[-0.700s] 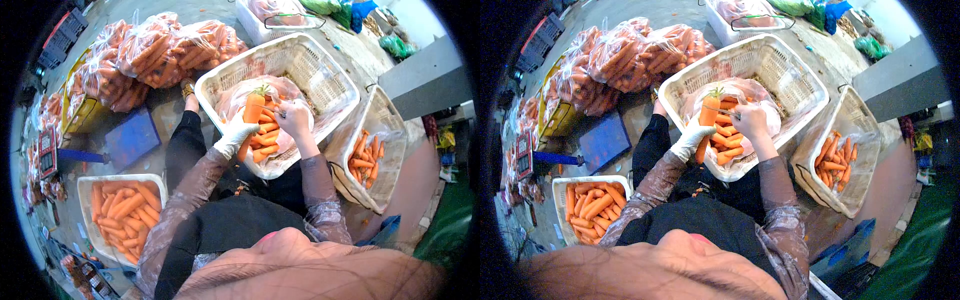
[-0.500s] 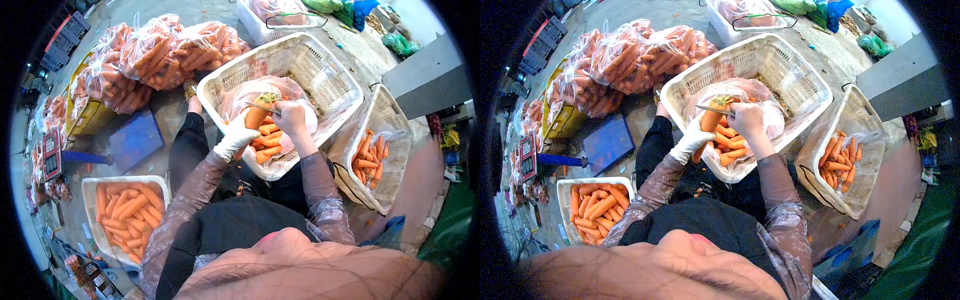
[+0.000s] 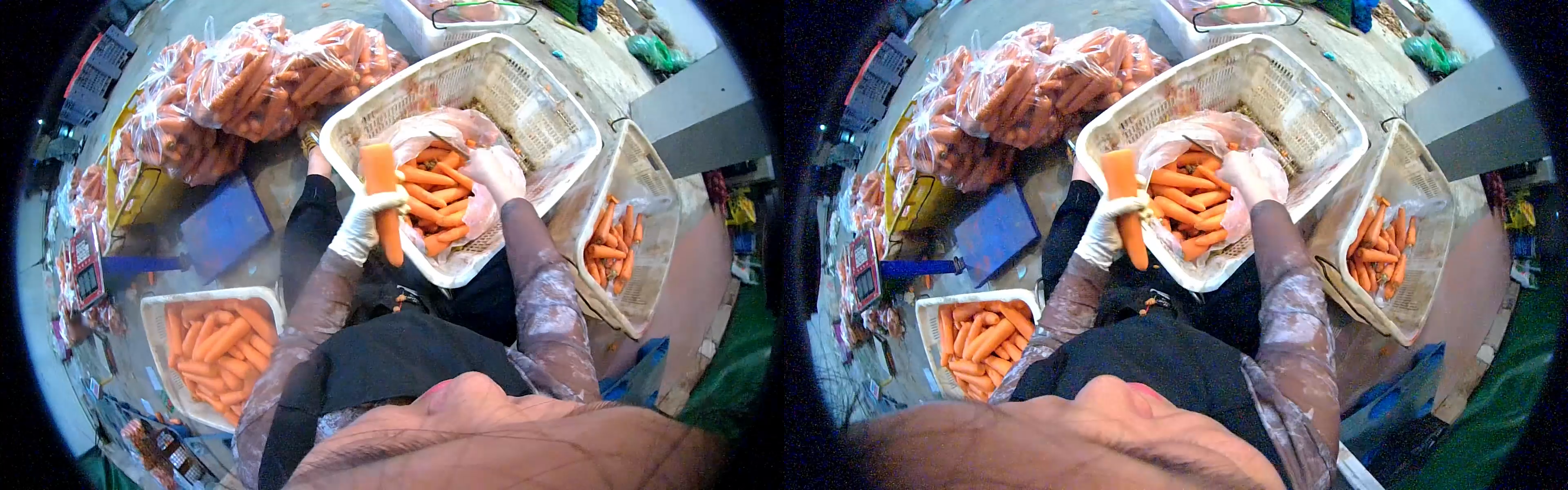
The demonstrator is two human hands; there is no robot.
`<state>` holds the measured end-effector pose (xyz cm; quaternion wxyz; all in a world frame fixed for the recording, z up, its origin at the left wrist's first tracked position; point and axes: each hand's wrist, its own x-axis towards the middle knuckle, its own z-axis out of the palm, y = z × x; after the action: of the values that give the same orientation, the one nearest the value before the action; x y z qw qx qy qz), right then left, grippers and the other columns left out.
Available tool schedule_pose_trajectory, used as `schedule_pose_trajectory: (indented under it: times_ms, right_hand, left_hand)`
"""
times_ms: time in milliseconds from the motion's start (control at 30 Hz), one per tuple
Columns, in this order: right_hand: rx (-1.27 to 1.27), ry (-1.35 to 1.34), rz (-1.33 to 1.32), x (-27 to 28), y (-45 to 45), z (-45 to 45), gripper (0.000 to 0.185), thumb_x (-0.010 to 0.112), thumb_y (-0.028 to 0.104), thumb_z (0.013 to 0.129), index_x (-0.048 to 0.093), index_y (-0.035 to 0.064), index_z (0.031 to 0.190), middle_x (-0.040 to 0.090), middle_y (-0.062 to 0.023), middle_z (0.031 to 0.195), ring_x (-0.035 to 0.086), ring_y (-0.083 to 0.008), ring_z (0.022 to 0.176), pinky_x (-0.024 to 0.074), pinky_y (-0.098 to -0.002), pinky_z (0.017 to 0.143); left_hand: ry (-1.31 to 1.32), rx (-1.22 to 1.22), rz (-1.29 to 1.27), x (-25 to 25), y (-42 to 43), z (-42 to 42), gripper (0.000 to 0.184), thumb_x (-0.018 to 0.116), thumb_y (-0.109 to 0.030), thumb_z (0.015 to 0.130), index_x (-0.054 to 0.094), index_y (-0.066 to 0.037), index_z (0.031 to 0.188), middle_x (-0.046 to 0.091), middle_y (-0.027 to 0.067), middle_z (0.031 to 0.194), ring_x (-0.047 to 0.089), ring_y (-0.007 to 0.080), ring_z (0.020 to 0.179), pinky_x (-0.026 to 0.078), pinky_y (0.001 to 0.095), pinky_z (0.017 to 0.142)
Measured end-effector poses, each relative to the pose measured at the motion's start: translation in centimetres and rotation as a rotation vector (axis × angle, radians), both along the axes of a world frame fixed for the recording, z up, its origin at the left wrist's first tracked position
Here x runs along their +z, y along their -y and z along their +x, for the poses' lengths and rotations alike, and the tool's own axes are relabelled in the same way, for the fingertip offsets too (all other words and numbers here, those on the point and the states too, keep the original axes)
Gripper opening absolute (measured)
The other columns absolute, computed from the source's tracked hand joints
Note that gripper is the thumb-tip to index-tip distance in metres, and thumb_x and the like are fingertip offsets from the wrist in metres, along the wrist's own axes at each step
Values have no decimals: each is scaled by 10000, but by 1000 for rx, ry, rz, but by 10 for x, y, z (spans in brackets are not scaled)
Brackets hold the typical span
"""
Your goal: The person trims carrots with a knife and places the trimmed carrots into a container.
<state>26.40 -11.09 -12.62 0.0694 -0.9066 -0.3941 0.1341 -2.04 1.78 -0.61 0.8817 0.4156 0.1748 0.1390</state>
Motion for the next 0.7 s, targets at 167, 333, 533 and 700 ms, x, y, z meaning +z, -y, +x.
schedule_pose_trajectory:
  times_ms: [167, 333, 533, 700]
  right_hand:
    - [245, 6, -34, -37, -42, -39, 279, 636, 241, 697, 657, 66, 913, 661, -175, 839, 650, -325, 807, 516, -427, 720]
    - [199, 46, -52, -91, -46, -46, 368, 698, 236, 653, 620, 49, 961, 645, -163, 910, 628, -326, 866, 508, -421, 766]
    - [-5, -769, -169, -13, -20, -29, 374, 726, 396, 656, 668, 57, 803, 589, -38, 636, 564, -185, 563, 458, -322, 551]
    - [-391, -1007, 56, 85, 4, -52, 368, 690, 395, 739, 646, 48, 856, 566, 3, 695, 497, -119, 576, 376, -259, 525]
  left_hand:
    - [112, 193, -650, -19, -25, -34, 418, 637, -37, 706, 476, 9, 1090, 534, 87, 871, 544, 186, 725, 490, 310, 732]
    - [188, 234, -718, -25, -27, -56, 509, 638, -144, 659, 478, 31, 1109, 567, 161, 1028, 581, 276, 914, 472, 421, 919]
    - [211, 206, -881, -37, -13, -32, 744, 594, -304, 683, 387, 87, 1281, 448, 250, 1309, 465, 353, 1192, 333, 452, 1047]
    - [211, 141, -849, -47, 1, -14, 766, 541, -388, 707, 384, 68, 1303, 405, 274, 1340, 446, 376, 1210, 331, 437, 1049]
